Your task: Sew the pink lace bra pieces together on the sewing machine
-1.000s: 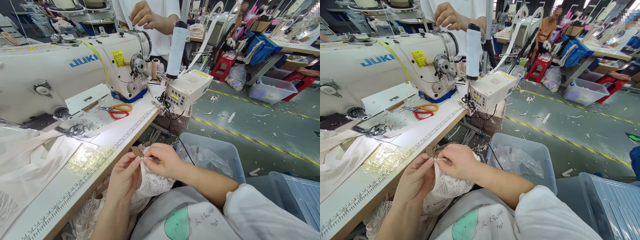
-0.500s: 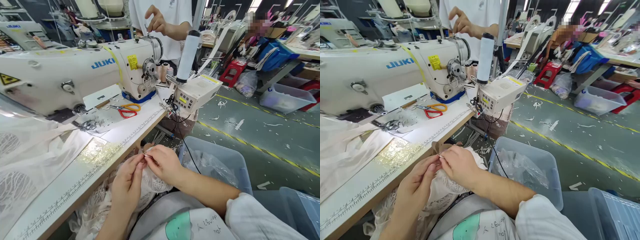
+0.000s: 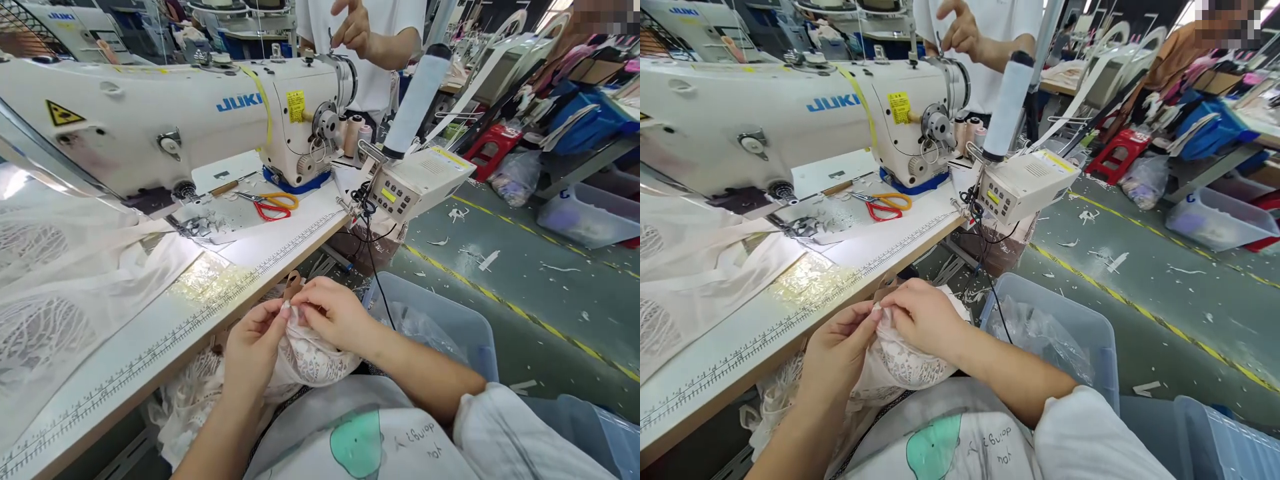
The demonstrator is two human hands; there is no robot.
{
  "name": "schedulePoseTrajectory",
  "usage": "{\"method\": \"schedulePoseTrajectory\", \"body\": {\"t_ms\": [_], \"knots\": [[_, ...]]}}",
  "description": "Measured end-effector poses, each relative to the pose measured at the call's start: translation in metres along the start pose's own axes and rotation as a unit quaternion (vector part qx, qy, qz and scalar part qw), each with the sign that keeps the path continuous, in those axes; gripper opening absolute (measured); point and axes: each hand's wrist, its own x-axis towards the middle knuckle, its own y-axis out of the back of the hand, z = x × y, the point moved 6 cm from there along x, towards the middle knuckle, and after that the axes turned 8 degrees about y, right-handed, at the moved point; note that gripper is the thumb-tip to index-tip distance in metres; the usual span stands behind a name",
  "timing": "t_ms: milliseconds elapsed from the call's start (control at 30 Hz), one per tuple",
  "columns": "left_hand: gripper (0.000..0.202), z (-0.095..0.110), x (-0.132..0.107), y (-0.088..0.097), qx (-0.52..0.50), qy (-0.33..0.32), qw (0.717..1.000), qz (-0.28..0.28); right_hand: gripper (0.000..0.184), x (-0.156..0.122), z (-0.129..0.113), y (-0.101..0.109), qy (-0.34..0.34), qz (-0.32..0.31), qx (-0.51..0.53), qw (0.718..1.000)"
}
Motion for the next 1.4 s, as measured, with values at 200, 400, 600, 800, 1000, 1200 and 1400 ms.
{"method": "schedulePoseTrajectory", "body": {"t_ms": [200, 400, 600, 800, 1000, 1200, 1400], "knots": [[0.043, 0.003, -0.002, -0.005, -0.045, 0.053, 0.998, 0.005, 0.03, 0.013, 0.014, 0.008, -0.06, -0.041, 0.03, 0.997], [0.048, 0.011, -0.008, -0.007, -0.063, 0.069, 0.995, 0.033, 0.005, 0.015, 0.018, 0.008, -0.089, -0.067, 0.06, 0.992], [0.045, 0.007, -0.009, 0.003, -0.068, 0.026, 0.991, 0.109, 0.015, 0.013, 0.014, 0.005, -0.095, -0.076, 0.06, 0.991], [0.044, -0.001, -0.009, 0.012, -0.037, -0.012, 0.992, 0.124, 0.005, 0.008, 0.017, -0.001, -0.149, -0.082, 0.117, 0.978], [0.041, -0.004, -0.008, 0.011, -0.016, -0.018, 0.995, 0.101, 0.008, 0.003, 0.023, -0.01, -0.18, -0.039, 0.194, 0.964], [0.045, -0.002, -0.009, 0.001, -0.066, 0.031, 0.993, 0.096, 0.011, 0.0, 0.025, -0.011, -0.204, 0.016, 0.213, 0.955], [0.04, 0.013, -0.013, -0.008, 0.065, 0.01, 0.996, 0.061, 0.014, -0.001, 0.029, -0.007, -0.255, 0.005, 0.188, 0.949]]}}
